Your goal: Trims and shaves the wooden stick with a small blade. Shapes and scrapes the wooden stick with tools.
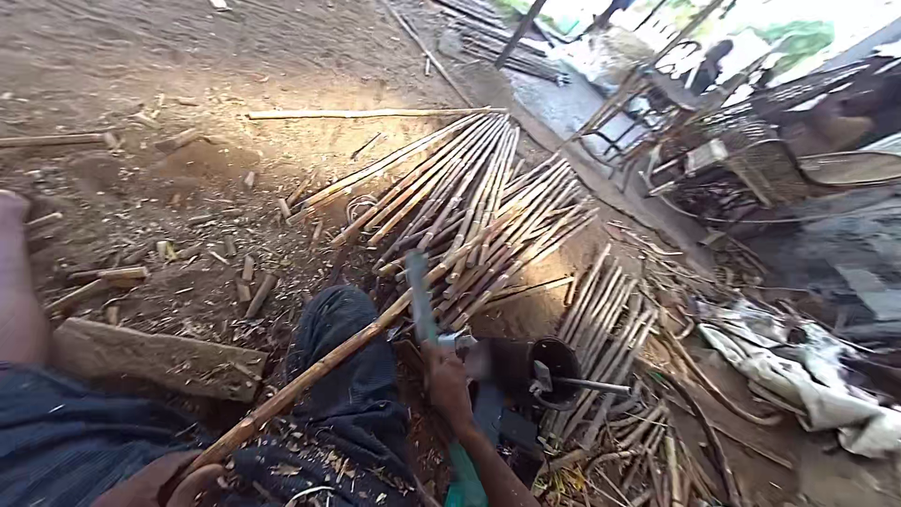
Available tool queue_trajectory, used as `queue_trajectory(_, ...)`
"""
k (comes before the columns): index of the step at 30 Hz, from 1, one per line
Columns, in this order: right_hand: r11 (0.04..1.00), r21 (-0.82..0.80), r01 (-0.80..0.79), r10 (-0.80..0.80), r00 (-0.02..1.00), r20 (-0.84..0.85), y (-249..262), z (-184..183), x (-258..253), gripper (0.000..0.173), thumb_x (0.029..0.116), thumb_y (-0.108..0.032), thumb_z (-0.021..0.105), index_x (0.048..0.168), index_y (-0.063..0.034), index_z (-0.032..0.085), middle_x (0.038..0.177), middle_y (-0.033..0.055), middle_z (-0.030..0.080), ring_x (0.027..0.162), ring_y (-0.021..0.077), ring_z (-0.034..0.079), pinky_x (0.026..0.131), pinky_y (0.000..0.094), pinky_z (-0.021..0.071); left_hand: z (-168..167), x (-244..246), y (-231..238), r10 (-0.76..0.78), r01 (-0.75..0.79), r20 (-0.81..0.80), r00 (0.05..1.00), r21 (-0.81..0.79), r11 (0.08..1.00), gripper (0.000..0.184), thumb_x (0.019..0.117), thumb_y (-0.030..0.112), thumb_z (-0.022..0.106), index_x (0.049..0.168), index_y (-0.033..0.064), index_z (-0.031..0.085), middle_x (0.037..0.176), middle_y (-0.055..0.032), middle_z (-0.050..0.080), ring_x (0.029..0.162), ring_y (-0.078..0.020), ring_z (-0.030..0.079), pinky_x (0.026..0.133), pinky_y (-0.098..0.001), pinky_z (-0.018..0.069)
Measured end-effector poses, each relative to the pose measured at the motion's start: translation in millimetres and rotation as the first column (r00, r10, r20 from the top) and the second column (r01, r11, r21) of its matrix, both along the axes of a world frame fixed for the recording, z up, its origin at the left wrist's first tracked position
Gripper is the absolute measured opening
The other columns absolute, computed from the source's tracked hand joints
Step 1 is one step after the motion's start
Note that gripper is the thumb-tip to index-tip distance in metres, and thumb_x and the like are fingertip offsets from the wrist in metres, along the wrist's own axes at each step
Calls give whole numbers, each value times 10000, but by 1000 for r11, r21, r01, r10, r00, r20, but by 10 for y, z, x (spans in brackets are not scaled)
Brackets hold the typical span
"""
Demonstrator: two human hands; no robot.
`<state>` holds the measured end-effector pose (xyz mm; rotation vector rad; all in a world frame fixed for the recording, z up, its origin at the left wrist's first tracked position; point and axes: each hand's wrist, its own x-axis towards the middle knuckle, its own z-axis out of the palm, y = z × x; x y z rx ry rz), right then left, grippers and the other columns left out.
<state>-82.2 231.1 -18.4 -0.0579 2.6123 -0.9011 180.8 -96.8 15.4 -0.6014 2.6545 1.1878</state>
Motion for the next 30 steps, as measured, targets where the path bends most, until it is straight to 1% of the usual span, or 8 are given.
queue_trajectory(2,963,66,-260,259,965,32,-53,45,197,556,1042,-557,452,904,-71,685,730,98,642,722,268,668,701,527,555,9,-2,-22,11,-11,9,1000,-2,1000,424,1026,368,603,1139,-23,722,970,-231,730,858,-390,712,805,-619,545)
queue_trajectory(6,994,-80,68,-71,997,-34,-39,26,-48,570,1057,-544,465,908,-24,646,654,102,601,559,237,615,546,447,552,-255,78,-66,59,-59,7,998,-15,998,552,1015,581,513,1121,96,754,935,-151,740,821,-315,709,749,-584,544)
queue_trajectory(10,963,58,-262,262,965,21,-134,33,230,563,1032,-566,471,881,-65,681,726,102,636,717,275,659,692,529,547,-123,-8,-138,6,-10,55,998,65,998,490,1053,446,502,1120,22,737,868,-178,721,755,-328,695,724,-587,545)
queue_trajectory(13,996,-72,48,-50,999,-17,-86,9,-31,565,1056,-529,480,887,-23,666,661,102,604,578,244,613,580,472,547,-104,-32,-158,-37,23,101,994,132,991,463,1070,392,483,1087,-8,716,803,-178,685,704,-328,660,699,-585,522)
queue_trajectory(17,958,54,-281,280,960,21,-134,-7,157,571,1036,-576,451,895,-68,669,738,99,636,734,271,660,708,521,541,-137,-102,-275,-91,60,153,984,200,978,479,1082,387,433,1081,-9,704,742,-147,639,655,-293,613,663,-546,504)
queue_trajectory(21,998,-45,51,-52,999,-12,-100,-28,-75,578,1053,-561,465,904,-34,649,650,101,594,559,243,607,552,459,546,-245,-98,-315,-105,49,209,972,258,965,482,1045,458,512,1219,21,619,762,-155,624,643,-312,615,642,-561,520)
queue_trajectory(24,957,72,-281,281,960,18,-151,-17,124,577,1032,-586,453,867,-75,664,704,92,613,703,269,648,682,523,537,-229,-145,-354,-123,68,216,969,247,967,476,1041,480,493,1135,38,641,720,-120,606,611,-279,597,608,-526,509)
queue_trajectory(30,988,39,-148,146,988,46,-146,13,-28,583,1051,-566,448,921,-44,671,723,119,614,683,288,633,666,526,538,-222,-153,-348,-120,67,192,974,259,964,461,1057,455,472,1107,38,662,708,-102,588,605,-255,577,603,-507,493)
